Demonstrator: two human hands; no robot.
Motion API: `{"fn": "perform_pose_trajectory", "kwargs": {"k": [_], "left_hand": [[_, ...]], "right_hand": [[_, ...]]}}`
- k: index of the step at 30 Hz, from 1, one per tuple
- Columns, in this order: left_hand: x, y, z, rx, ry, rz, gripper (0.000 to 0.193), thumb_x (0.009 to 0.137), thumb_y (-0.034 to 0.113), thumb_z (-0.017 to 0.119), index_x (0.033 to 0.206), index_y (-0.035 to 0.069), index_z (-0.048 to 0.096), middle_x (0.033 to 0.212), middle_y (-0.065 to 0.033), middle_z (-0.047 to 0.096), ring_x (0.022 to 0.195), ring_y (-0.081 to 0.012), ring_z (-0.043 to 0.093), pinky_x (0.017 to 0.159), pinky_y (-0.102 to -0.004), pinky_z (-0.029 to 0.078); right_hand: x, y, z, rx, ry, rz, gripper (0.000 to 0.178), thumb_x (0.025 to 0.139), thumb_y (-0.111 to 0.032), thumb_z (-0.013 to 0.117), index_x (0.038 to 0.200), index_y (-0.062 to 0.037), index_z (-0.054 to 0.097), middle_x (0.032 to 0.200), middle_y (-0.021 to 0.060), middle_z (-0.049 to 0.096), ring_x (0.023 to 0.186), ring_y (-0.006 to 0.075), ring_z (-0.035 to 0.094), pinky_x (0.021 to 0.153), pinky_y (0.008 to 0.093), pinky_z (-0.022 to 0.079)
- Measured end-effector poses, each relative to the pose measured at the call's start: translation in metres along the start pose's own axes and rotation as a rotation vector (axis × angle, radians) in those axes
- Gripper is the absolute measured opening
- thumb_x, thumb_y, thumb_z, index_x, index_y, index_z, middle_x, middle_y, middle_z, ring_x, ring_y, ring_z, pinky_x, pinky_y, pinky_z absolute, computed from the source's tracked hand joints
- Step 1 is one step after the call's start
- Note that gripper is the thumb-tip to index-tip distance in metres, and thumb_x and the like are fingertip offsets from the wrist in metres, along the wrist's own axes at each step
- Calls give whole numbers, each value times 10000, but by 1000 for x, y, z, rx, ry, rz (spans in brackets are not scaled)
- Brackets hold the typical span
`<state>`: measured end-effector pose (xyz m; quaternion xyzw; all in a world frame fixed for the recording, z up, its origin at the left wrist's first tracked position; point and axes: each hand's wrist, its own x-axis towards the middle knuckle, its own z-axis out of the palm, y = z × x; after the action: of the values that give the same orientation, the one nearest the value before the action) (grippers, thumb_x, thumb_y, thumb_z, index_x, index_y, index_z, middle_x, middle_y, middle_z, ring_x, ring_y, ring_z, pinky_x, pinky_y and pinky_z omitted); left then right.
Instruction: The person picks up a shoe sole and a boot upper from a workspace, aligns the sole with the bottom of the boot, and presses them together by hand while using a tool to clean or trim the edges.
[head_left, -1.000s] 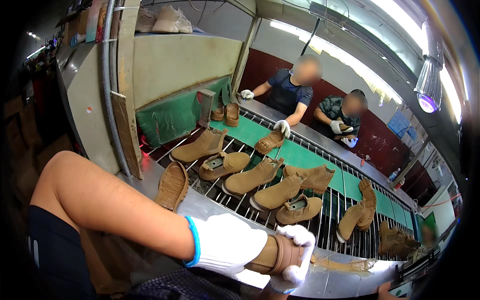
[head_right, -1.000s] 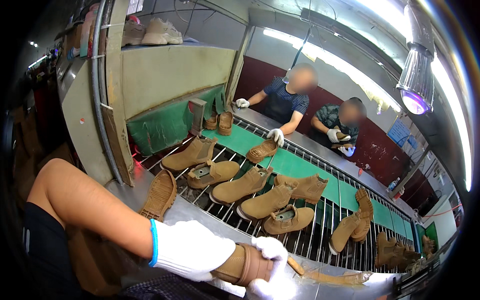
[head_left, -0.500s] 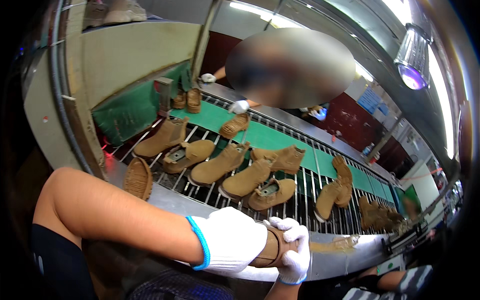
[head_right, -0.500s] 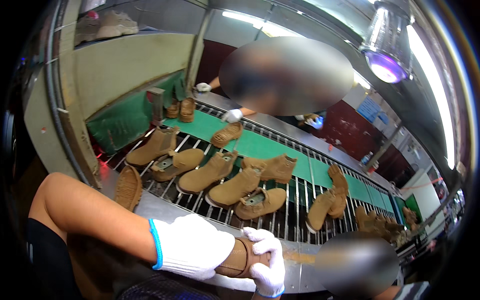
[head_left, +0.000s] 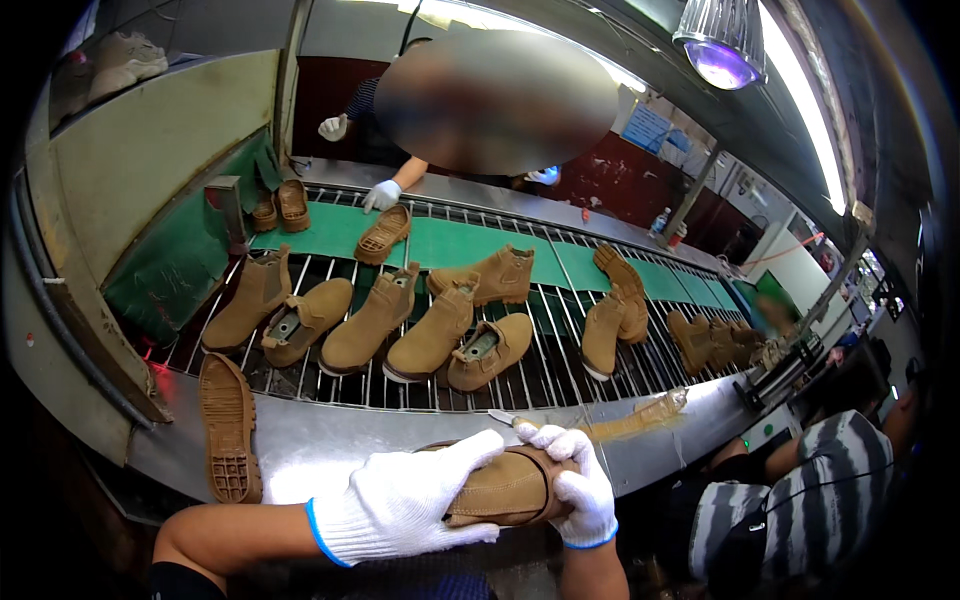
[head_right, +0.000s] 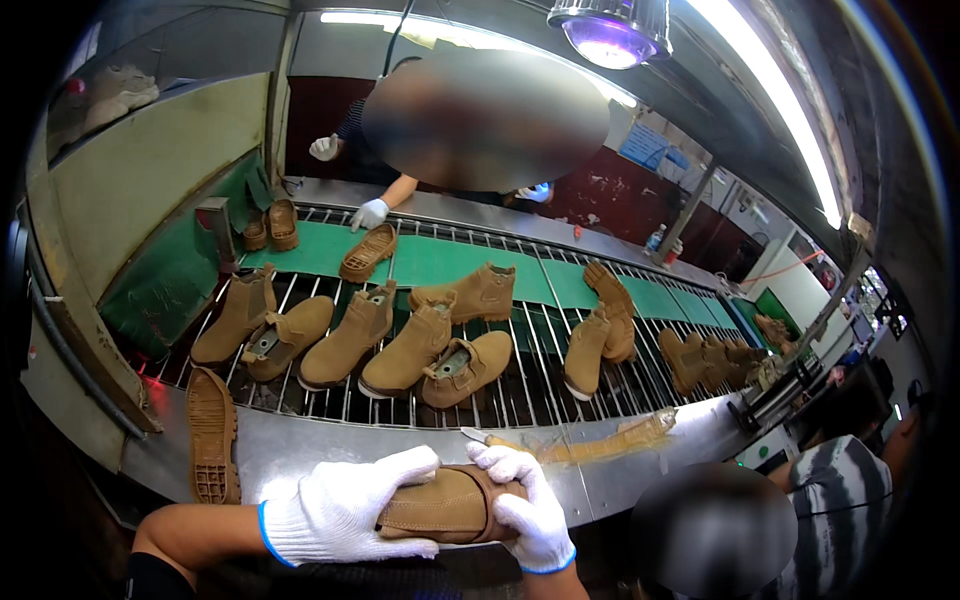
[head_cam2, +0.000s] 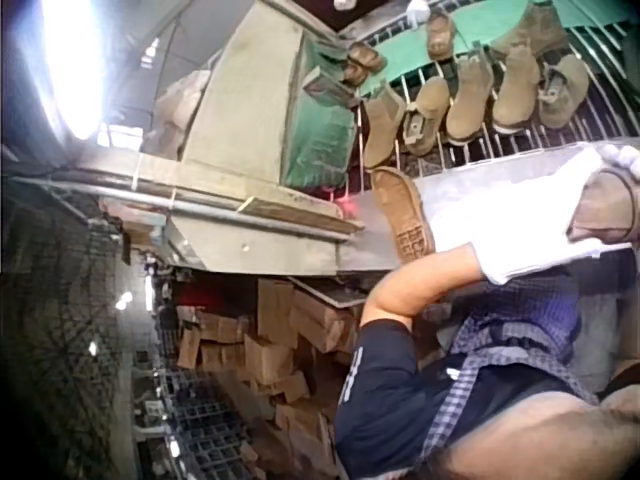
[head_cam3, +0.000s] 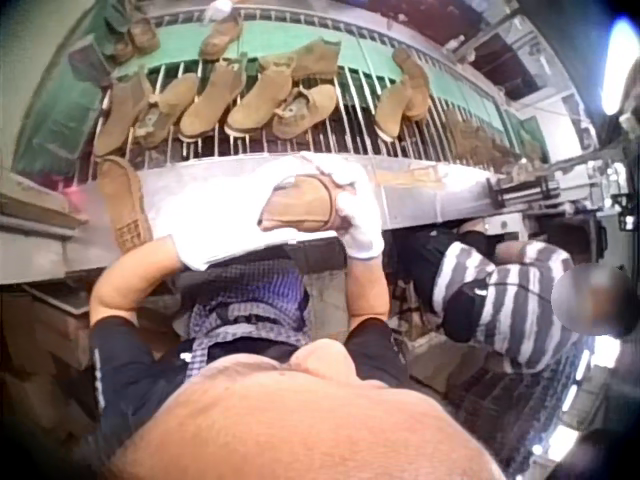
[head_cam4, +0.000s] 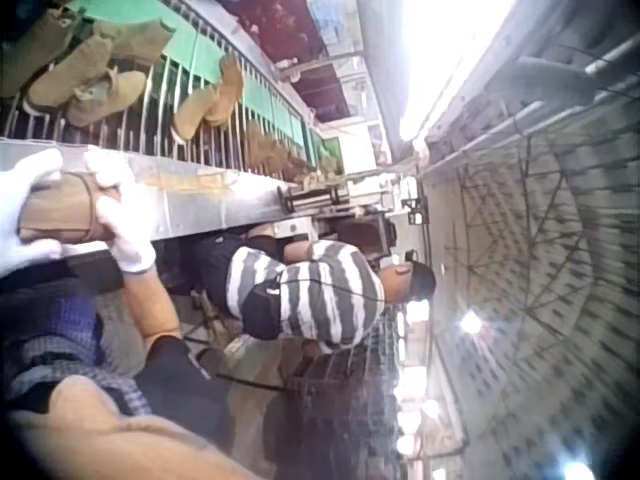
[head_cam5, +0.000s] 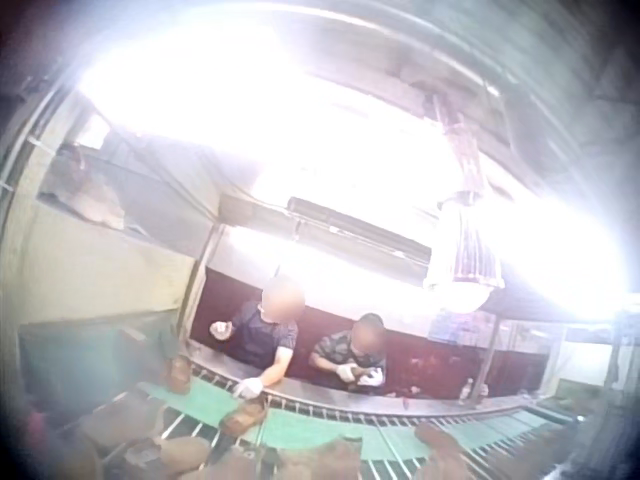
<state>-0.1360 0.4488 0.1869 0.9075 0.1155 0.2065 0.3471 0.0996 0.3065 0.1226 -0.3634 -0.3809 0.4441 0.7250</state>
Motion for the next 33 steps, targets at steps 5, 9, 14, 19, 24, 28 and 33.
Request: {"fn": "perform_pose_trajectory", "kwargs": {"k": [5,9,14,19,24,28,33], "left_hand": [[2,5,3,135,42,31,875,837,548,884,1455,49,517,1100,-144,797,907,-364,798,824,-403,643],[-2,-6,-1,30,32,83,898,823,548,896,1453,39,508,1171,-153,792,958,-355,797,849,-404,642],[-16,8,3,81,-40,21,780,816,520,906,1380,88,584,1127,-156,777,993,-350,781,864,-401,630],[-44,20,21,57,68,206,592,806,431,914,1216,81,667,1028,-157,752,919,-350,761,791,-408,617],[-55,31,42,134,14,290,524,784,335,884,1158,57,645,1045,-132,703,852,-290,722,708,-379,585],[-66,31,59,236,99,403,473,771,306,870,1091,30,657,1042,-122,682,787,-258,683,656,-351,555],[-75,38,72,241,132,464,339,760,183,807,1018,5,679,1025,-141,692,792,-265,679,668,-352,556]], "right_hand": [[-3,-36,11,-575,-46,84,360,951,-107,707,1276,1,597,1465,197,574,1446,299,498,1262,447,335],[-13,-51,18,-642,-150,95,662,915,-190,801,1468,27,509,1500,178,550,1453,295,490,1271,419,323],[-49,-28,22,-566,-7,107,921,864,-302,873,1575,42,400,1584,185,472,1479,299,465,1267,421,338],[-76,-12,39,-83,143,170,942,849,-250,862,1605,43,382,1576,211,480,1473,335,478,1268,435,348],[-110,-10,39,-55,162,251,901,860,-167,824,1600,89,378,1587,213,477,1478,341,483,1276,439,343],[-121,-16,44,-228,171,299,782,910,-56,721,1599,91,382,1625,210,446,1506,309,454,1283,432,330],[-148,-4,50,-149,297,326,777,943,-71,692,1628,77,356,1619,193,468,1475,275,489,1245,394,381]]}}
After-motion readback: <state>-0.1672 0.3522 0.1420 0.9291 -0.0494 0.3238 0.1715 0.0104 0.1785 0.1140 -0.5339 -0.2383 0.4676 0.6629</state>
